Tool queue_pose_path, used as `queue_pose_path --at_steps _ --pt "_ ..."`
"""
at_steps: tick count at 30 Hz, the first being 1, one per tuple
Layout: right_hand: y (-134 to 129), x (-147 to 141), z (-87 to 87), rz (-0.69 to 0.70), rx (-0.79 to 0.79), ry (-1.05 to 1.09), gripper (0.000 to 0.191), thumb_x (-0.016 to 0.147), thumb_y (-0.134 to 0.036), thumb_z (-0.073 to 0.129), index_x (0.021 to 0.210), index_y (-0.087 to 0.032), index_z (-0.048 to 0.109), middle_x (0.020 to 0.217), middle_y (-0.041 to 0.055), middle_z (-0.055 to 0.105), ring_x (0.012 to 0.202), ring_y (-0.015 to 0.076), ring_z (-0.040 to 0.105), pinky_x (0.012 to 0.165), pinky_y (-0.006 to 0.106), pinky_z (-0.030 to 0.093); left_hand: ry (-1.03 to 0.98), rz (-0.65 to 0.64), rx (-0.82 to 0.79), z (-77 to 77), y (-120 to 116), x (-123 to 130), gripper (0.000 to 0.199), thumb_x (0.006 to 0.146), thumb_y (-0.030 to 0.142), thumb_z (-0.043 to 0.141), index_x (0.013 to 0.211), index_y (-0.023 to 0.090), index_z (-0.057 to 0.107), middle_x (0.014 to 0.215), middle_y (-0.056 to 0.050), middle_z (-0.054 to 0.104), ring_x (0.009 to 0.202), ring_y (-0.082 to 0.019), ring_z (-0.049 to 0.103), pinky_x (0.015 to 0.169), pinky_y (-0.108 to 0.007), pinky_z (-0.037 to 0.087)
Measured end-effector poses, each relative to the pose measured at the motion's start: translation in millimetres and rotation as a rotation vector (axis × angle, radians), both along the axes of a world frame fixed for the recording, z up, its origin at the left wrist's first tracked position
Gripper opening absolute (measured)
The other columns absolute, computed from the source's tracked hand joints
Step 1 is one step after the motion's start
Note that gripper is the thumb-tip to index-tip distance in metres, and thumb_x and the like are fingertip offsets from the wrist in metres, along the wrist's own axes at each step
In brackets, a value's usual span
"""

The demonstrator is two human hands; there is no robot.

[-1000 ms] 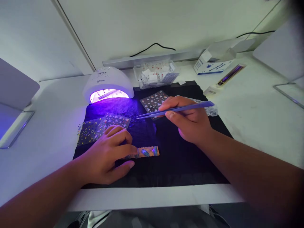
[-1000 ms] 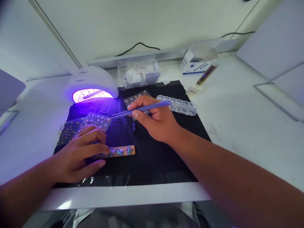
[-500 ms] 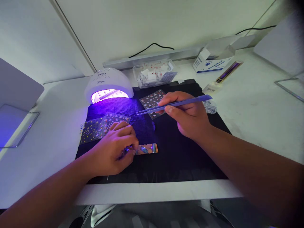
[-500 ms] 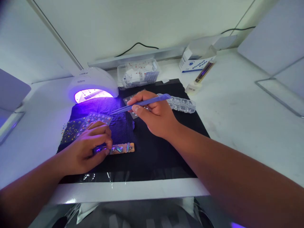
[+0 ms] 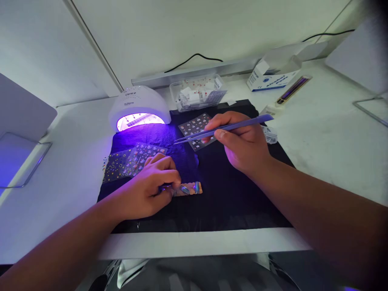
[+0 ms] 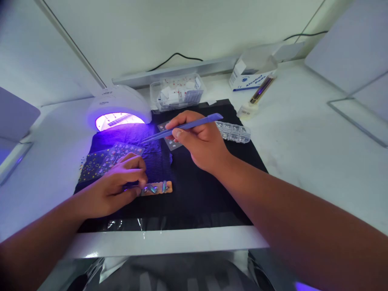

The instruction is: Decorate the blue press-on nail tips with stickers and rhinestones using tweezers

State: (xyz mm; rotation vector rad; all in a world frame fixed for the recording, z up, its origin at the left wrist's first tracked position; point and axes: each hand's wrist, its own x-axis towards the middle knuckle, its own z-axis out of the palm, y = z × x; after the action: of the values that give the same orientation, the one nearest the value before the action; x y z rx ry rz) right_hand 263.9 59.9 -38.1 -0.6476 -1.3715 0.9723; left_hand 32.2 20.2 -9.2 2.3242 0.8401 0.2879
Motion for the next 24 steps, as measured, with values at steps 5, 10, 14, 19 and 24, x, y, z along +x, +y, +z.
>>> queue_pose_path --at_steps 5,10,14,19,24 --pt "1.0 0.2 1.0 -0.024 -0.049 0.002 0.003 0.077 -0.026 0.072 0.076 -0.025 0.07 0.074 -0.0038 0.066 0.064 0.0103 0.063 0.062 0.027 0.053 -0.025 -0.008 0.006 -0.5 1.9 -0.5 0.018 0.076 0.002 0.05 0.08 0.018 0.058 0.089 -0.001 0.049 0.09 -0.018 0.042 0.081 -0.035 0.034" --pt "1.5 1.2 1.3 -0.003 -0.042 0.034 0.001 0.078 -0.024 0.071 0.077 -0.024 0.07 0.076 -0.0027 0.065 0.064 0.0112 0.063 0.062 0.028 0.052 -0.031 -0.023 0.015 -0.7 3.0 -2.7 0.015 0.079 0.005 0.051 0.082 0.018 0.058 0.089 -0.002 0.05 0.09 -0.018 0.041 0.082 -0.036 0.034" --pt "2.0 1.9 0.5 0.005 -0.042 0.057 0.002 0.076 -0.021 0.07 0.078 -0.022 0.071 0.075 -0.003 0.066 0.064 0.0106 0.064 0.063 0.027 0.052 -0.032 -0.047 0.04 -1.7 3.7 -4.8 0.012 0.083 0.009 0.051 0.084 0.019 0.057 0.09 -0.003 0.051 0.089 -0.019 0.042 0.081 -0.036 0.034" --pt "2.6 2.1 -1.6 0.012 -0.036 0.064 0.006 0.077 -0.019 0.068 0.08 -0.023 0.072 0.075 -0.0042 0.068 0.064 0.0099 0.064 0.063 0.026 0.051 -0.049 -0.043 0.051 -3.0 4.4 -5.1 0.014 0.08 0.007 0.051 0.086 0.019 0.057 0.09 -0.003 0.051 0.089 -0.019 0.042 0.081 -0.036 0.034" --pt "3.8 1.8 -1.7 0.005 -0.03 0.045 0.001 0.078 -0.025 0.071 0.078 -0.026 0.072 0.075 -0.0042 0.067 0.065 0.0102 0.064 0.063 0.026 0.052 -0.06 -0.051 0.045 -2.8 4.9 -5.8 0.018 0.076 0.005 0.051 0.086 0.019 0.057 0.091 -0.002 0.05 0.09 -0.019 0.042 0.082 -0.036 0.034"
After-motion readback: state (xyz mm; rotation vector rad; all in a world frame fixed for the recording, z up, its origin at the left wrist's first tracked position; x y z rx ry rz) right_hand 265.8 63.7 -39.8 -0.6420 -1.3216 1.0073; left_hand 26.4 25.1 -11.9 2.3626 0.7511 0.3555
